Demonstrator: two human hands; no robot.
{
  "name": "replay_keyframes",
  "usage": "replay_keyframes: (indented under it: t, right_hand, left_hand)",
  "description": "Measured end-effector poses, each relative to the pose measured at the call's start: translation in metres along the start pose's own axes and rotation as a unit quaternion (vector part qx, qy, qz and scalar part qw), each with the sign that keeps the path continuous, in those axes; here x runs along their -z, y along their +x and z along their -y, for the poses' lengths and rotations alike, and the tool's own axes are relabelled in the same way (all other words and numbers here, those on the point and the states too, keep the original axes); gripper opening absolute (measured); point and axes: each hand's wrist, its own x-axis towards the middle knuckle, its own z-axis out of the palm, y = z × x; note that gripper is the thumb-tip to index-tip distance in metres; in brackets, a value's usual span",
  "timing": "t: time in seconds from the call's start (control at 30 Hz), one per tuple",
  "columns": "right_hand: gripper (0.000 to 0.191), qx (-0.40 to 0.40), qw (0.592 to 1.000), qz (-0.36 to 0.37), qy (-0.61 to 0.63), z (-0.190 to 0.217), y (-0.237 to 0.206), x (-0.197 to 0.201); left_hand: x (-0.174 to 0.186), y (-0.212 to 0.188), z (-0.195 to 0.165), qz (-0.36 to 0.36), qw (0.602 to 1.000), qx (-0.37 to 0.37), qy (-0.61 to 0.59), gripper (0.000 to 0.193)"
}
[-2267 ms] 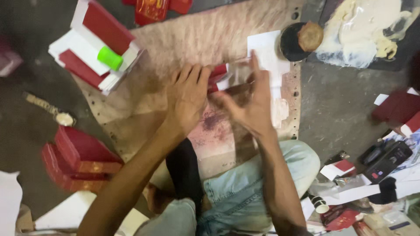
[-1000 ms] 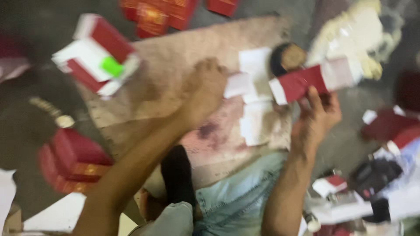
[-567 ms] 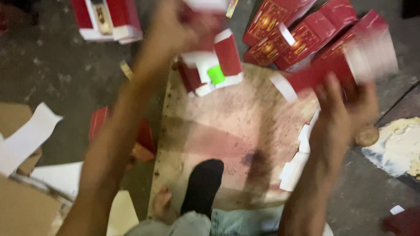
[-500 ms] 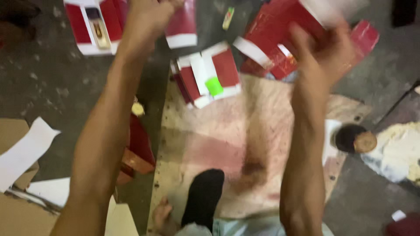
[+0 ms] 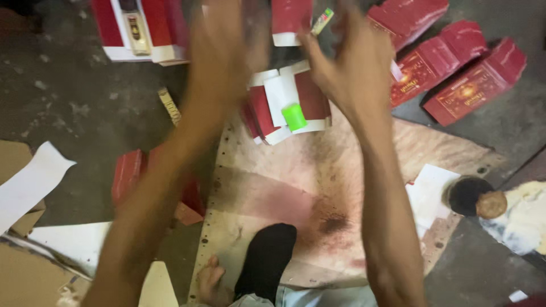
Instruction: The person sits on the floor and assembles small red and white paper boxes. They fold the paper pieces, apply glue using a round applicator, and press the edges to form the boxes. Completed boxes are stacked nearby.
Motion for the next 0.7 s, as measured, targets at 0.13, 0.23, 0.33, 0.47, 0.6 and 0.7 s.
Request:
replay_keyframes:
  t: [0.13, 0.23, 0.33, 0.47, 0.6, 0.7]
  right_hand:
    - [0.067, -0.128, 0.965, 0.195, 0.119, -0.014, -0.043, 0.007]
    - [0.064, -0.12, 0.975, 0.169, 0.078, -0.018, -0.055, -0.003]
    - [0.062, -0.136, 0.97, 0.173, 0.1, -0.023, -0.059, 0.001]
    - [0.053, -0.209, 0.928, 0.16, 0.262, -0.039, -0.083, 0.041]
    - [0.058, -0.138, 0.965, -0.033, 0.222, -0.027, -0.173, 0.096]
    - [0.067, -0.375, 0.786, -0.144, 0.471, 0.008, -0.272, 0.096]
  left_hand:
    - [-0.001, -0.074, -0.04, 0.106, 0.992, -0.027, -0.065, 0.06]
    - [-0.012, -0.09, -0.047, 0.068, 0.996, -0.046, -0.028, 0.056]
    - [-0.016, -0.108, -0.043, 0.081, 0.994, 0.005, -0.07, 0.048]
    - [-0.017, -0.113, -0.042, 0.109, 0.993, 0.017, -0.036, 0.048]
    - [-0.012, -0.139, -0.06, 0.063, 0.983, -0.002, -0.174, 0.068]
    - [-0.029, -0.203, -0.105, 0.135, 0.908, 0.126, -0.375, 0.046]
